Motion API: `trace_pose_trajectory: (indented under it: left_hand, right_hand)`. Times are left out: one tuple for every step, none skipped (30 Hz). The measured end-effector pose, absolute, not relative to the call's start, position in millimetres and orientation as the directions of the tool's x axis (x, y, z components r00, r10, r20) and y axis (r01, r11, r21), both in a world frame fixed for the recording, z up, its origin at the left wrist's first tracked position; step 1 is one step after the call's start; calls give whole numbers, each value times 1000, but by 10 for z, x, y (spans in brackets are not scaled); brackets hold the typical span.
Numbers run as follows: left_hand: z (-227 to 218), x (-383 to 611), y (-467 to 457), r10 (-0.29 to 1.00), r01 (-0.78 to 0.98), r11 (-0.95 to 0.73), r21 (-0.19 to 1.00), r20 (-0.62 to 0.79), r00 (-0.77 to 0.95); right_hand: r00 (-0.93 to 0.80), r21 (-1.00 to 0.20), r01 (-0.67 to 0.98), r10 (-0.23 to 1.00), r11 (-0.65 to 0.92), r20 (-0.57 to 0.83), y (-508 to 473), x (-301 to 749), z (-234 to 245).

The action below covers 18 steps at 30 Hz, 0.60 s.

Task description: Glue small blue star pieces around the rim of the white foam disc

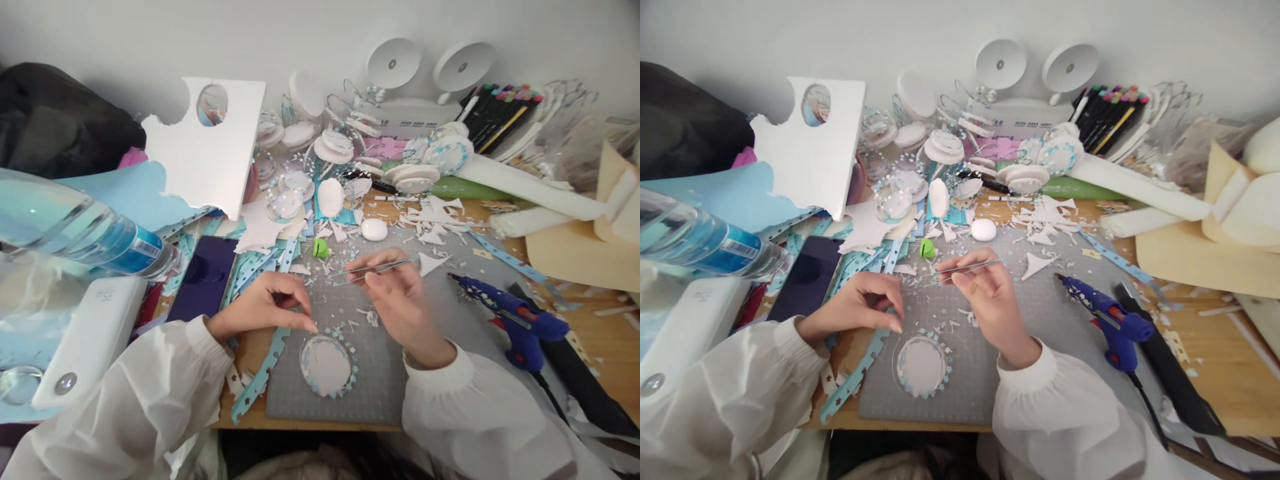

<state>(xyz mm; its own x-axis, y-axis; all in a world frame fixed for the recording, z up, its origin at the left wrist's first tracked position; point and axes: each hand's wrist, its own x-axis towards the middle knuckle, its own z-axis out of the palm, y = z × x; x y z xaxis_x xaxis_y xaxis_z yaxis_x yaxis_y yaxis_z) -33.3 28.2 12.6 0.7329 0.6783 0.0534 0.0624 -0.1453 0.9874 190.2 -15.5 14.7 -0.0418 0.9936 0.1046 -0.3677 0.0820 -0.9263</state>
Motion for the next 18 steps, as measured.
trace_pose_trajectory:
  left_hand:
    - [125,-333,277,724,38,-140,989,76,685]
    - [122,-333,273,764,17,-131,991,90,638]
    - [118,-333,271,795,1,-119,993,94,599]
    - [114,-334,271,817,-10,-104,995,91,570]
    - [110,-334,272,831,-18,-88,996,83,550]
    - [109,-335,274,839,-23,-72,997,73,540]
    - [109,-335,275,841,-27,-58,998,64,537]
    - [112,-335,277,842,-32,-47,998,57,536]
    - [115,-334,277,842,-35,-40,999,53,537]
    - [120,-332,276,841,-39,-36,999,51,539]
    - [124,-329,275,839,-43,-36,998,54,542]
    - [129,-326,272,838,-49,-38,998,59,543]
    - [133,-322,269,838,-55,-40,998,64,542]
    - [136,-319,266,840,-60,-42,997,67,539]
    - [138,-316,263,843,-62,-43,997,70,534]
    - [139,-314,261,846,-58,-45,997,69,529]
    - [140,-312,259,848,-48,-47,998,65,526]
    - [140,-312,258,849,-35,-52,998,62,524]
  right_hand:
    - [-55,-926,-369,992,84,112,-163,1897,143]
    - [-69,-926,-368,990,86,120,-171,1892,138]
    - [-83,-926,-366,988,88,127,-179,1887,130]
    - [-97,-929,-359,987,89,132,-187,1882,122]
    - [-110,-933,-348,985,89,135,-195,1878,114]
    - [-125,-940,-332,983,86,134,-203,1874,105]
    - [-141,-946,-314,981,82,132,-210,1871,97]
    - [-156,-951,-300,979,81,133,-218,1866,90]
    - [-172,-953,-290,976,82,136,-224,1862,84]
    - [-186,-955,-285,972,86,143,-229,1857,79]
    - [-198,-954,-286,968,92,153,-232,1852,77]
    - [-208,-952,-290,965,98,162,-234,1847,75]
    - [-217,-950,-295,961,100,169,-236,1843,74]
    - [-225,-949,-300,959,101,173,-237,1839,74]
    - [-230,-948,-301,957,100,174,-238,1837,73]
    - [-233,-949,-299,957,99,173,-239,1835,73]
    - [-233,-951,-294,957,99,172,-240,1834,72]
    - [-233,-953,-288,958,99,170,-243,1833,71]
